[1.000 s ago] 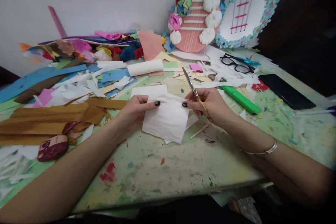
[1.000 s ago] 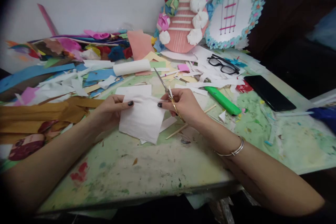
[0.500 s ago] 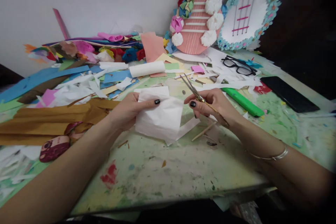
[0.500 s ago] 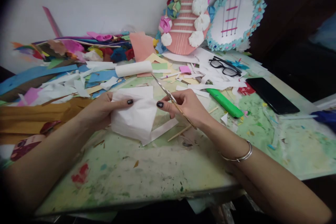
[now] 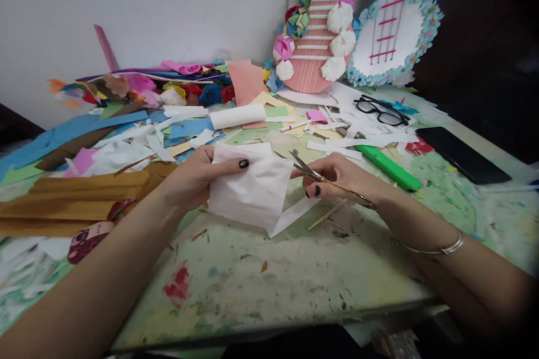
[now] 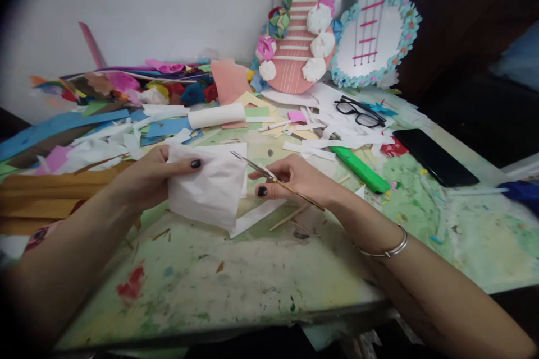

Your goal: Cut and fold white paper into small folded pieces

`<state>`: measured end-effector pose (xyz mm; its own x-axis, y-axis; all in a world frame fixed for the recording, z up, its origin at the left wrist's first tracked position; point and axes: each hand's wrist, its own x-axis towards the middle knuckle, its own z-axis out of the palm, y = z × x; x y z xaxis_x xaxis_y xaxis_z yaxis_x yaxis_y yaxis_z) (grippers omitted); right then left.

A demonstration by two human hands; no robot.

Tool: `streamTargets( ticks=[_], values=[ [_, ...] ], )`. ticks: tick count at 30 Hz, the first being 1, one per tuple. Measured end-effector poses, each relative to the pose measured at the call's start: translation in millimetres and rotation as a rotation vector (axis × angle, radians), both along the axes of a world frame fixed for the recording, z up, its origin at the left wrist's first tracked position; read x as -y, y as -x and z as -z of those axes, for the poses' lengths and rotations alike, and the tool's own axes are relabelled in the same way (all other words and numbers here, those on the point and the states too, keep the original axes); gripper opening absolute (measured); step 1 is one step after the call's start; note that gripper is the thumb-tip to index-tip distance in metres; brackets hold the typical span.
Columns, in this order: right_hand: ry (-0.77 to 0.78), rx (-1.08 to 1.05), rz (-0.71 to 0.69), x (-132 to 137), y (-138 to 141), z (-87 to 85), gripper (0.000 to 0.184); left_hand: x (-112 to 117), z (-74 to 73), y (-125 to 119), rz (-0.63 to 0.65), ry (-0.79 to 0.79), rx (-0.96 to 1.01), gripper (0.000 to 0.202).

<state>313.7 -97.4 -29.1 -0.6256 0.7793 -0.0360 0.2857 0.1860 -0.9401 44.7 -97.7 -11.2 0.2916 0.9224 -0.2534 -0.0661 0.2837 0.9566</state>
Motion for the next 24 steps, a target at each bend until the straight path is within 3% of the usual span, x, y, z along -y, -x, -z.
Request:
streamTargets(
  ticks=[6, 16, 20, 24],
  values=[
    [0.043, 0.023, 0.004, 1.4, 1.6, -2.1, 0.041, -2.4, 5.2, -1.3, -0.005, 0.054, -0.041, 0.019],
    [-0.032, 0.101, 0.053, -0.1, 0.2, -3.1, 0.029, -0.9, 4.3, -0.2, 0.032, 0.041, -0.077, 0.021],
    [0.093, -0.008, 0.091, 0.2, 3.7, -1.0, 0.034, 0.8, 7.3, -5.7, 0.042, 0.091, -0.013, 0.022],
    [0.288, -0.246, 0.222, 3.7, 13.3, 4.6, 0.041, 3.0, 18.3, -15.7, 0.077, 0.198, 0.063, 0.026]
  ],
)
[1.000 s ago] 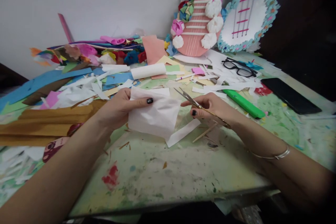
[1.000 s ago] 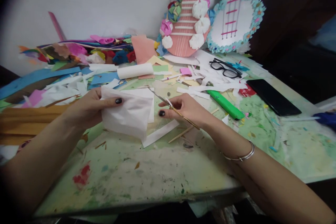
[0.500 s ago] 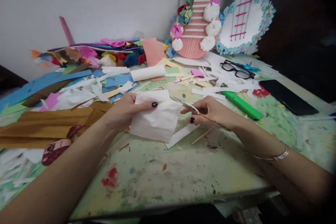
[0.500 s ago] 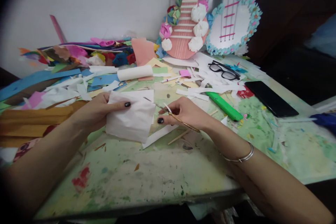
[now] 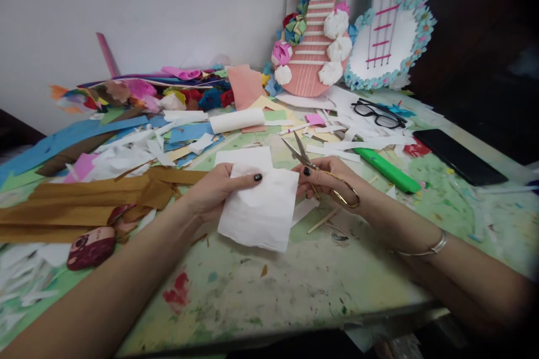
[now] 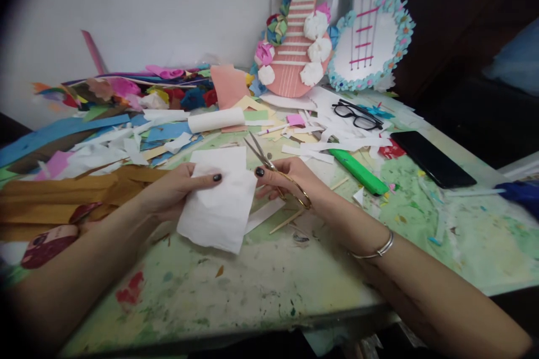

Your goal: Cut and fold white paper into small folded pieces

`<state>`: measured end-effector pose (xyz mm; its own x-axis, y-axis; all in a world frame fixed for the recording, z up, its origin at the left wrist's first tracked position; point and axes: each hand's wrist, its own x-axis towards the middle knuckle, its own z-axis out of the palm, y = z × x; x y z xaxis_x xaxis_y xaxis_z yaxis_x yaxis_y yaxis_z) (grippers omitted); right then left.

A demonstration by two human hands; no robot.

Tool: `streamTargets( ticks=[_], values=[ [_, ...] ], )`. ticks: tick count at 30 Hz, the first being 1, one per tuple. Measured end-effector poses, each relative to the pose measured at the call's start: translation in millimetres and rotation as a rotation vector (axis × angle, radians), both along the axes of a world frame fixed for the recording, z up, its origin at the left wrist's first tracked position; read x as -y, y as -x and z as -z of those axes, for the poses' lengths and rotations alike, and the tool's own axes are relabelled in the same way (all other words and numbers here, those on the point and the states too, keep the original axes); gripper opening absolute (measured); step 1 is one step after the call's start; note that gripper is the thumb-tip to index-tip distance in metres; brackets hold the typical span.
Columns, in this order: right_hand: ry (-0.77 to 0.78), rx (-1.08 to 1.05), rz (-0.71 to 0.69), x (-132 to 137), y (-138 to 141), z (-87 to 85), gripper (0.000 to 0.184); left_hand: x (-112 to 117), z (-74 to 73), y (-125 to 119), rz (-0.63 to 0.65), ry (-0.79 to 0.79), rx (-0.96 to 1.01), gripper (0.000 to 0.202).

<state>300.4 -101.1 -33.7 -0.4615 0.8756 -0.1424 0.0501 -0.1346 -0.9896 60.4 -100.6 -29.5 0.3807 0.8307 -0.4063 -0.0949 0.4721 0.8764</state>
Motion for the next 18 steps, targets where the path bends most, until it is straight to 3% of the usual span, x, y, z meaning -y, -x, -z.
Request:
streamTargets(
  ticks=[4, 12, 18],
  values=[
    [0.072, -0.075, 0.07, 2.2, 5.6, 5.4, 0.04, 3.8, 6.8, -8.9, -0.012, 0.036, 0.029, 0.023],
    [-0.14, 0.071, 0.152, 2.9, 9.0, 9.4, 0.012, 4.1, 4.8, -9.5, -0.018, -0.062, -0.059, 0.018],
    [-0.218, 0.097, 0.21, 5.2, 10.4, 8.7, 0.013, 3.7, 5.8, -7.8, -0.026, -0.096, -0.088, 0.024]
  ],
)
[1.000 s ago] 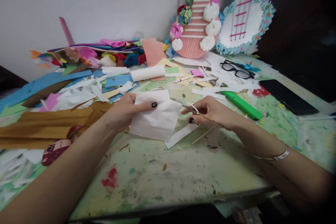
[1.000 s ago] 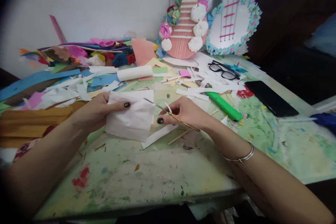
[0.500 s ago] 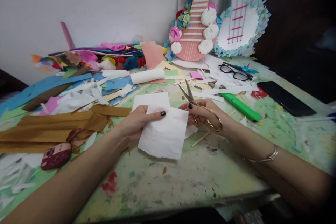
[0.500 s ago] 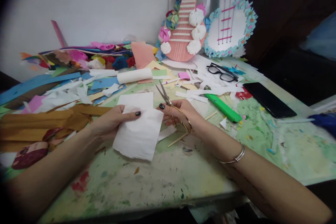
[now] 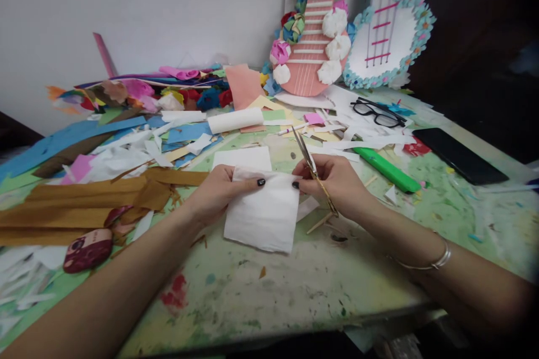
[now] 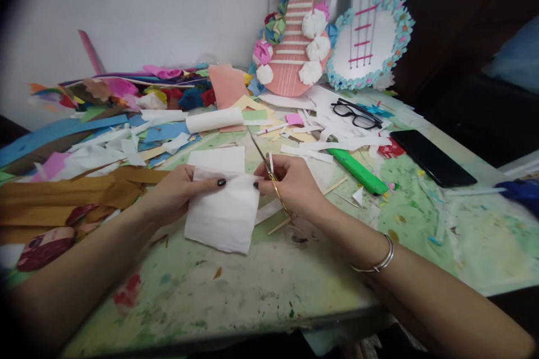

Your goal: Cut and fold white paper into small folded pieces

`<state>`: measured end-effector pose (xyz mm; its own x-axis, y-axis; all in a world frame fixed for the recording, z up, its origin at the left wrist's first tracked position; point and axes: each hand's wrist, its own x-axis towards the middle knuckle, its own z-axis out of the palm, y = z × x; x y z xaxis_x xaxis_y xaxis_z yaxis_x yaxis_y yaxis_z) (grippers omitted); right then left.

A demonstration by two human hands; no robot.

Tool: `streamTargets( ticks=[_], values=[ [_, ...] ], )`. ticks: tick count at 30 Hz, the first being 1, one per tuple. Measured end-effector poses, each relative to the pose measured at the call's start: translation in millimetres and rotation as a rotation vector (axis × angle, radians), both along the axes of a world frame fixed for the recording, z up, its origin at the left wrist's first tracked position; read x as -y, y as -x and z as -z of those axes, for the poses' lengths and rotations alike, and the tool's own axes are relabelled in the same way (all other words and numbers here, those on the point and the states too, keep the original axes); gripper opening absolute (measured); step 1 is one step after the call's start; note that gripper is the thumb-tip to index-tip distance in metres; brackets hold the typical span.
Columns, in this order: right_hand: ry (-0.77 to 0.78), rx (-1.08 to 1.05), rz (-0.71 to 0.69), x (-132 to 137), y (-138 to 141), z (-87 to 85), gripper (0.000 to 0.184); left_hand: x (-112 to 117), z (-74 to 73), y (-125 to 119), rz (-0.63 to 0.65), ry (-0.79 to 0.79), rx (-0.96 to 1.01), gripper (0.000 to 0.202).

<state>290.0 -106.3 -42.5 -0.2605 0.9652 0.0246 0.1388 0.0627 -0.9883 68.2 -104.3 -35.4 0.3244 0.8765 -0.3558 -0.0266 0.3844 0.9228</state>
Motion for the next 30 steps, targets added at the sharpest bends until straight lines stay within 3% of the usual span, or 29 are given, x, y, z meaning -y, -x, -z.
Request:
streamTargets(
  ticks=[7, 14, 22, 26, 30],
  values=[
    [-0.028, 0.033, 0.036, 2.9, 1.9, -3.5, 0.014, 1.5, 1.2, -0.5, 0.004, 0.082, 0.048, 0.024],
    [-0.03, 0.042, 0.041, 3.5, 1.4, -4.5, 0.015, -0.4, 1.2, -1.9, -0.051, 0.077, 0.076, 0.018],
    [-0.031, 0.07, 0.029, 4.8, 1.6, -6.5, 0.014, 1.1, 3.2, -0.8, -0.01, 0.007, 0.024, 0.03],
    [0.003, 0.062, -0.03, 2.6, -4.3, -11.4, 0.014, -1.5, 0.0, 4.2, 0.001, 0.001, 0.023, 0.03],
    [0.038, 0.102, -0.194, -2.8, -14.2, -14.3, 0.02, -4.3, -8.3, 10.8, -0.015, -0.006, -0.012, 0.027]
  ],
)
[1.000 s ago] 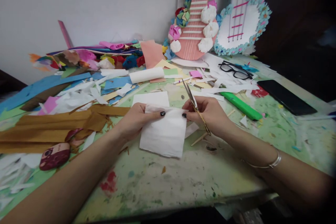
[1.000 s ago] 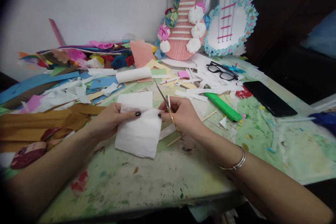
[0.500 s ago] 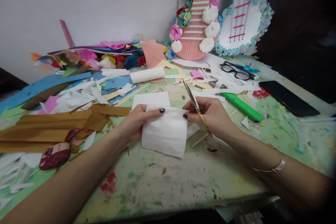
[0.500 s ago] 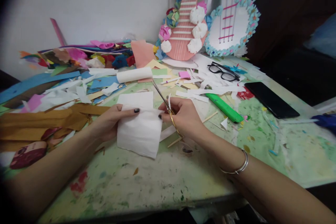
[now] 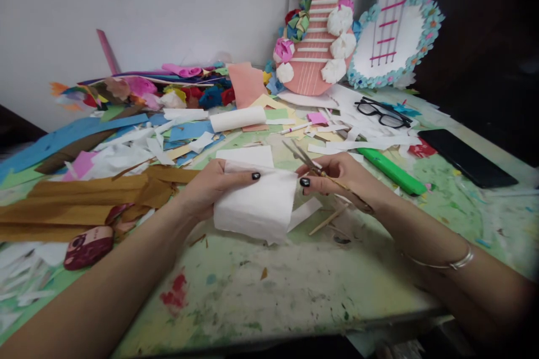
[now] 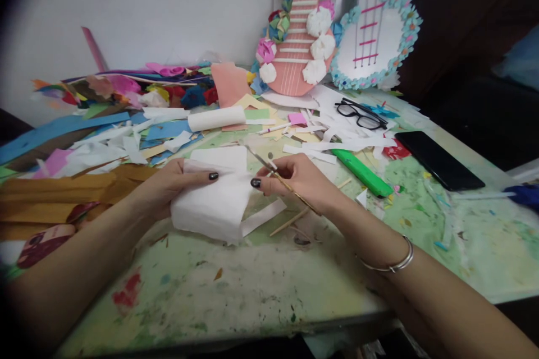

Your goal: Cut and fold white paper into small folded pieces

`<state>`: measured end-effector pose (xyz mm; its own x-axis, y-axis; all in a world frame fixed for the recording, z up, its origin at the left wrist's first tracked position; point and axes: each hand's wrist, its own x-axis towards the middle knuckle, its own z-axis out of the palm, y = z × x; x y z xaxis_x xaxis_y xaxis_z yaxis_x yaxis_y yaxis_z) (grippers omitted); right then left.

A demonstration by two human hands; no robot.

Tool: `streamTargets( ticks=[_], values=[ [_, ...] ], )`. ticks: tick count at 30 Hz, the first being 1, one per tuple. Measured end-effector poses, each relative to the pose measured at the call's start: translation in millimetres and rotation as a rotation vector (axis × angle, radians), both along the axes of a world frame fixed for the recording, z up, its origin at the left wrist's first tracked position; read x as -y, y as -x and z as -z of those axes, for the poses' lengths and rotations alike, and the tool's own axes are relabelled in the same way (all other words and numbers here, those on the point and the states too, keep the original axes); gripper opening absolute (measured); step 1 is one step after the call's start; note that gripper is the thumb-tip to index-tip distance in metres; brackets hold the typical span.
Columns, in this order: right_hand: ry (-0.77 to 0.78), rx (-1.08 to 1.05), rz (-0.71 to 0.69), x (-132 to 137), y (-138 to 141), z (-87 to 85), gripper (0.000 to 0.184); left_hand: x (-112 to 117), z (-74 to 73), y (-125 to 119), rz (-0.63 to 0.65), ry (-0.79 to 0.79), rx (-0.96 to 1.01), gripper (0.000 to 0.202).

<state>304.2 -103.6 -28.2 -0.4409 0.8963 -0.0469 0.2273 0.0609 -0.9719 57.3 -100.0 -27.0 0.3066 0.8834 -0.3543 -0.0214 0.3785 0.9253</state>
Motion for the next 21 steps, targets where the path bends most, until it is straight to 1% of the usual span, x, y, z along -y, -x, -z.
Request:
streamTargets(
  ticks=[4, 9, 13, 17, 21],
  values=[
    [0.05, 0.071, -0.165, -2.3, -5.3, -0.6, 0.025, -1.9, -5.2, 4.2, -0.001, -0.027, -0.034, 0.026],
    [0.002, 0.172, -0.231, -0.5, -8.3, -6.4, 0.029, -3.4, -5.4, 6.0, -0.015, -0.046, -0.061, 0.021],
    [-0.048, 0.217, -0.203, -1.1, -10.3, -8.9, 0.03, -3.3, -8.0, 6.3, -0.023, -0.045, -0.04, 0.021],
    [-0.04, 0.22, -0.183, -3.3, -10.5, -7.2, 0.036, -2.8, -11.3, 6.6, -0.057, -0.044, -0.038, 0.023],
    [-0.038, 0.23, -0.153, -4.9, -10.0, -4.5, 0.042, -2.5, -11.5, 6.8, -0.043, -0.034, -0.008, 0.021]
  ],
)
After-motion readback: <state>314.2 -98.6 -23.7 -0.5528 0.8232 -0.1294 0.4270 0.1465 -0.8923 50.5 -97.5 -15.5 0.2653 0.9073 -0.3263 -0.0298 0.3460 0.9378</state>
